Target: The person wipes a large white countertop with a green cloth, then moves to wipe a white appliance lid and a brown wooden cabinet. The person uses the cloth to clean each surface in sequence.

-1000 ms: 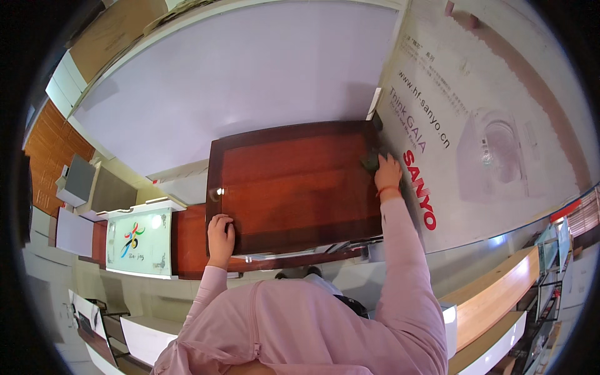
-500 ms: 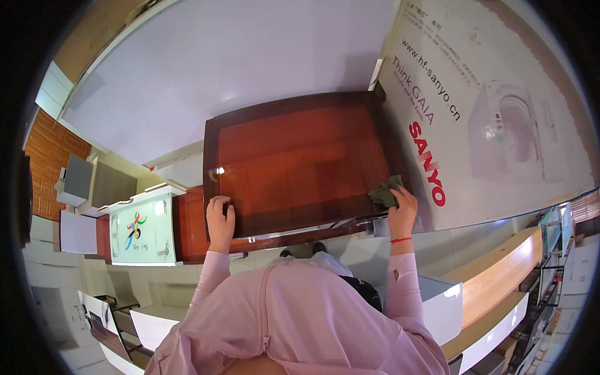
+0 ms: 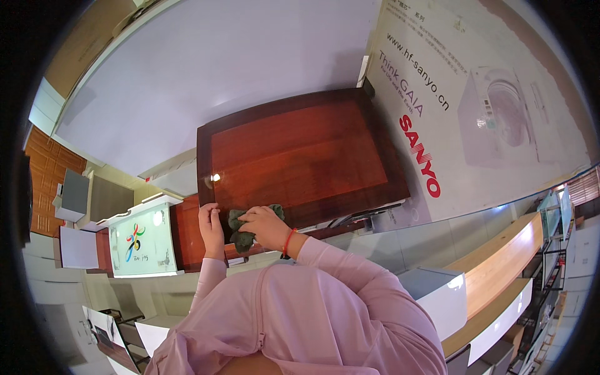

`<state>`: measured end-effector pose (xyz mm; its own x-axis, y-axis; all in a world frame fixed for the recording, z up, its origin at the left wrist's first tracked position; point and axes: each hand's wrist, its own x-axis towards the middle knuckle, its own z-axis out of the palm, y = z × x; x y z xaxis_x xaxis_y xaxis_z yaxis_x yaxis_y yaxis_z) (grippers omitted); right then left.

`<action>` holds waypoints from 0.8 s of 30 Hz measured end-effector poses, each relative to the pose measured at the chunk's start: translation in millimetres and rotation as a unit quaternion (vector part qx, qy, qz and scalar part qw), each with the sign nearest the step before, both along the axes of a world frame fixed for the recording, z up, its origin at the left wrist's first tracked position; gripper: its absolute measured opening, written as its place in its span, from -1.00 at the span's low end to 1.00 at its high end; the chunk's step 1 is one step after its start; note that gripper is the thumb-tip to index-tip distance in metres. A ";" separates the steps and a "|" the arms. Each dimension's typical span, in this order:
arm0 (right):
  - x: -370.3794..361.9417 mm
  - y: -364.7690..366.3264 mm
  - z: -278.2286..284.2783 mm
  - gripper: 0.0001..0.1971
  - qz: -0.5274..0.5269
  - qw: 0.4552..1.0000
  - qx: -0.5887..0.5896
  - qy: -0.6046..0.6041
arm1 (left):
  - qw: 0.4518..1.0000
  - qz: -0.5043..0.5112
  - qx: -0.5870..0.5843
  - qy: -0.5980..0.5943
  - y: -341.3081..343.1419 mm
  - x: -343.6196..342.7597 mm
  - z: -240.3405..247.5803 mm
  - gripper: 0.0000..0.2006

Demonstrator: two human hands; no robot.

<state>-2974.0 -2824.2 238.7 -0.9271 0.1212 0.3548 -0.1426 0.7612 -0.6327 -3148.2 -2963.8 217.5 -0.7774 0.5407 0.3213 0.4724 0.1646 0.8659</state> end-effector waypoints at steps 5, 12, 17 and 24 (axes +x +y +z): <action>70.2 58.7 3.6 -0.69 -0.053 0.999 -0.002 -0.004 | 0.999 -0.021 -0.016 0.039 -2.5 -1.7 2.1 -0.86; 220.0 169.2 2.4 -0.69 -0.382 0.919 0.100 0.005 | 0.999 -0.021 0.002 0.047 -3.3 -0.8 -3.1 -0.85; 175.8 133.2 -16.9 -0.67 -0.366 0.921 0.126 0.048 | 0.992 0.042 0.102 -0.067 -11.0 6.5 7.2 -0.84; 20.9 -3.1 -10.1 -0.52 -0.009 1.000 0.027 -0.006 | 0.993 0.038 0.088 -0.065 -52.7 52.1 20.0 -0.74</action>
<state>-2953.1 -2827.4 228.7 -0.9293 0.1188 0.3497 -0.1207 0.7972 -0.5915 -3096.1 -3016.5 237.5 -0.8554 0.4226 0.2995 0.3465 0.0370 0.9373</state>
